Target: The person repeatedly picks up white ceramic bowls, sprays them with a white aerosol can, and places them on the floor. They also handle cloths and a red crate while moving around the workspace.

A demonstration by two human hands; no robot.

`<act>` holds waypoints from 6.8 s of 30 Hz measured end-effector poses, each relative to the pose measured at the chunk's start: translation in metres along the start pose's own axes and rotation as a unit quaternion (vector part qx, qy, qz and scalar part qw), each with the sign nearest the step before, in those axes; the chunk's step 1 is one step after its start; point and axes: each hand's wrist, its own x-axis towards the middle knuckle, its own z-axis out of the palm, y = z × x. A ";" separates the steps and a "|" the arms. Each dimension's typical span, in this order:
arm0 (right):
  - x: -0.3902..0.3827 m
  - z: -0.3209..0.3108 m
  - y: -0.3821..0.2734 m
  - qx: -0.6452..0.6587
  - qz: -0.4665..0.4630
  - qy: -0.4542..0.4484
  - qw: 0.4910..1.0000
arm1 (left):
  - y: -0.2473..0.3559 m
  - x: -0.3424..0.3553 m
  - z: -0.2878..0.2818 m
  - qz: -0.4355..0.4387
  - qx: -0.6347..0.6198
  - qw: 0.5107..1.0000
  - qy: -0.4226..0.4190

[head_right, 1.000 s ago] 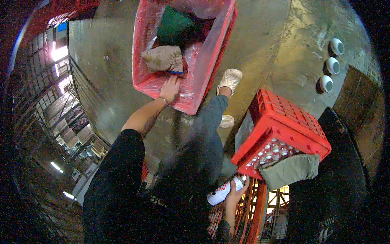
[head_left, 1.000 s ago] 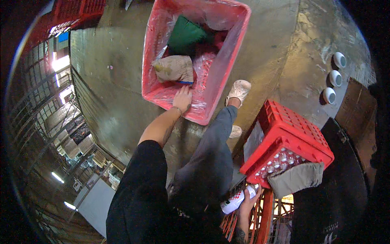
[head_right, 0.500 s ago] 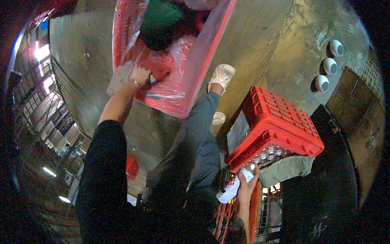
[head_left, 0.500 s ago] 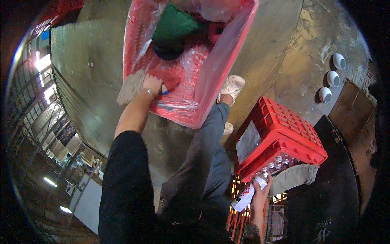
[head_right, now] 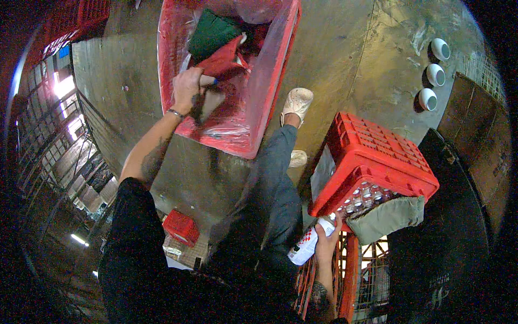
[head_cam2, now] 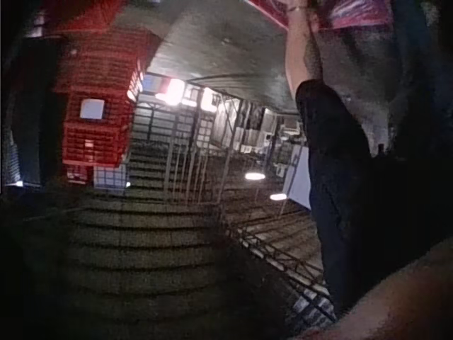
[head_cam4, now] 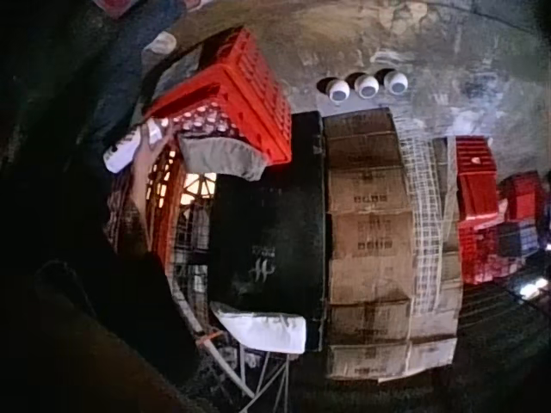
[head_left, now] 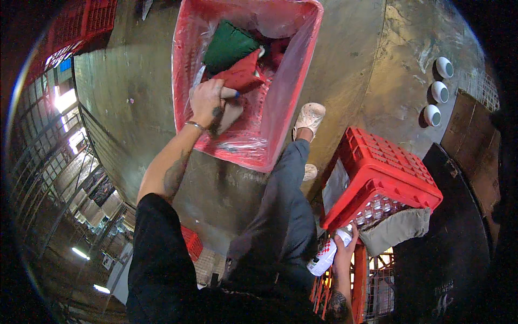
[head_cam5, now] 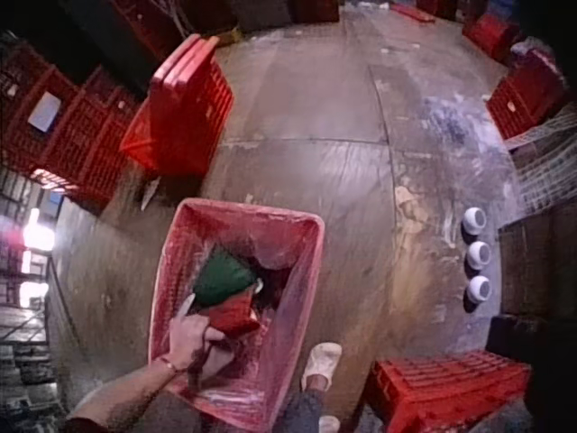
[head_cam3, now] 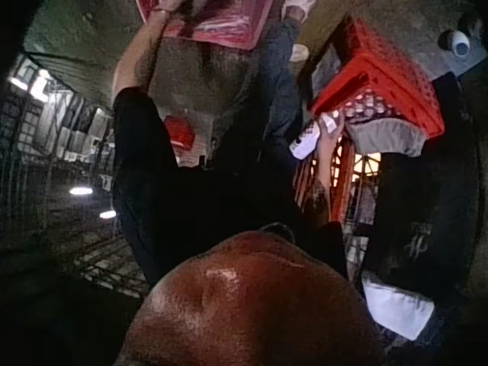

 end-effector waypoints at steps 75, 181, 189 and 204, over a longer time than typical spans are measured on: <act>-0.392 0.056 -0.102 -0.326 -0.371 -0.599 0.630 | 0.207 -0.502 -0.415 0.318 -0.318 0.893 -0.025; -0.371 0.246 -0.237 -0.158 -0.545 -0.379 0.731 | -0.002 -0.316 -0.461 0.281 -0.096 0.947 0.122; -0.297 0.176 -0.244 -0.169 -0.468 -0.397 0.771 | 0.004 -0.322 -0.503 0.077 -0.433 0.860 -0.257; -0.395 0.199 -0.305 -0.152 -0.592 -0.487 0.624 | 0.055 -0.306 -0.514 -0.146 -0.643 0.752 0.008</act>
